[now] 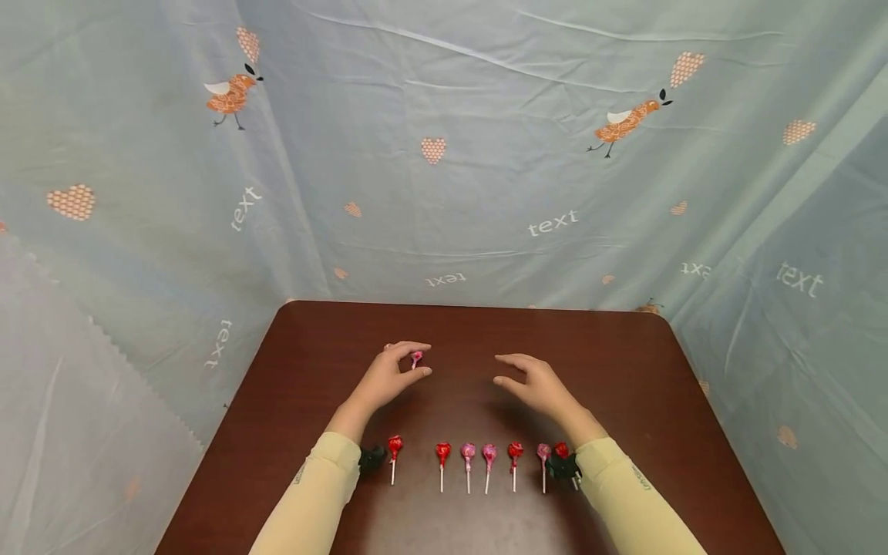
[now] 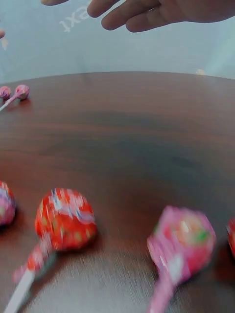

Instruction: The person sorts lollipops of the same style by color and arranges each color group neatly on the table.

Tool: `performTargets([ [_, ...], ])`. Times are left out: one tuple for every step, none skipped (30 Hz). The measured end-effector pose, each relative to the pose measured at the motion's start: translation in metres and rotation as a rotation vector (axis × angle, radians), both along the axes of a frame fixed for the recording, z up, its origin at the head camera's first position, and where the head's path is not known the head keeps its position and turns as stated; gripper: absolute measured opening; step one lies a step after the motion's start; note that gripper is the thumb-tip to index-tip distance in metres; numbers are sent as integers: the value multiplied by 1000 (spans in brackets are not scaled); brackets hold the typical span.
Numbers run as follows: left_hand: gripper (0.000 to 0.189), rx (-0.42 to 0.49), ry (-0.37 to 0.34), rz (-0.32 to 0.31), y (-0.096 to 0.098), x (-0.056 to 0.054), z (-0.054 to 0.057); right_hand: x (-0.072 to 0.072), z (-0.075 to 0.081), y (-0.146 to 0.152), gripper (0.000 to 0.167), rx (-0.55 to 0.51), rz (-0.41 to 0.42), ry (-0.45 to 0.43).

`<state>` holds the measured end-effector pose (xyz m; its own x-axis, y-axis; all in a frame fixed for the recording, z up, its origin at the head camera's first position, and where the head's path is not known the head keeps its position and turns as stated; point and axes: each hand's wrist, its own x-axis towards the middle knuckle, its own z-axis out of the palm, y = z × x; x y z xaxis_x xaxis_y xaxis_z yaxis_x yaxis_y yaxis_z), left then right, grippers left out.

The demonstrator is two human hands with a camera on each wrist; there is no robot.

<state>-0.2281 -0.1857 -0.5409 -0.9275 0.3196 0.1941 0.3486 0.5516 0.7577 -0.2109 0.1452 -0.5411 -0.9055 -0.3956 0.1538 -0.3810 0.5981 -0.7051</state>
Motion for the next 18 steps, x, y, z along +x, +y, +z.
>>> performTargets([
  [46,5,2,-11,3,4,-2,4,-1,3,48,0,-5,-5],
  [45,6,-1,-17,5,8,-3,8,-3,5,48,-1,-9,-2],
  [45,6,-5,-28,8,12,-5,12,-5,7,48,-2,-13,0],
  [45,10,-11,-38,11,16,-7,15,-7,9,48,-7,-15,4],
  [46,8,-19,-45,13,19,-9,19,-9,11,47,-10,-17,10],
  [47,5,-26,-49,16,23,-11,22,-11,12,47,-15,-18,15],
  [48,3,-34,-51,18,27,-12,26,-13,13,46,-21,-18,18],
  [49,10,-40,-55,20,30,-14,29,-14,14,46,-26,-16,19],
  [49,15,-47,-59,23,34,-16,32,-16,15,45,-29,-14,20],
  [50,20,-52,-60,25,37,-17,35,-18,15,45,-36,-7,24],
  [50,22,-60,-61,27,40,-19,37,-19,16,44,-38,-4,24],
  [50,27,-62,-65,29,43,-20,40,-20,16,44,-43,2,22],
  [50,25,-64,-70,31,47,-22,43,-21,16,44,-43,5,20],
  [49,20,-69,-72,33,50,-23,45,-23,16,45,-40,9,20],
  [48,16,-75,-77,35,54,-25,48,-24,15,46,-38,13,20],
  [48,10,-75,-85,38,57,-27,50,-26,15,46,-35,19,18],
  [48,1,-75,-92,40,61,-29,53,-27,15,47,-28,25,20],
  [48,-10,-69,-99,43,65,-32,56,-29,15,48,-23,33,21],
])
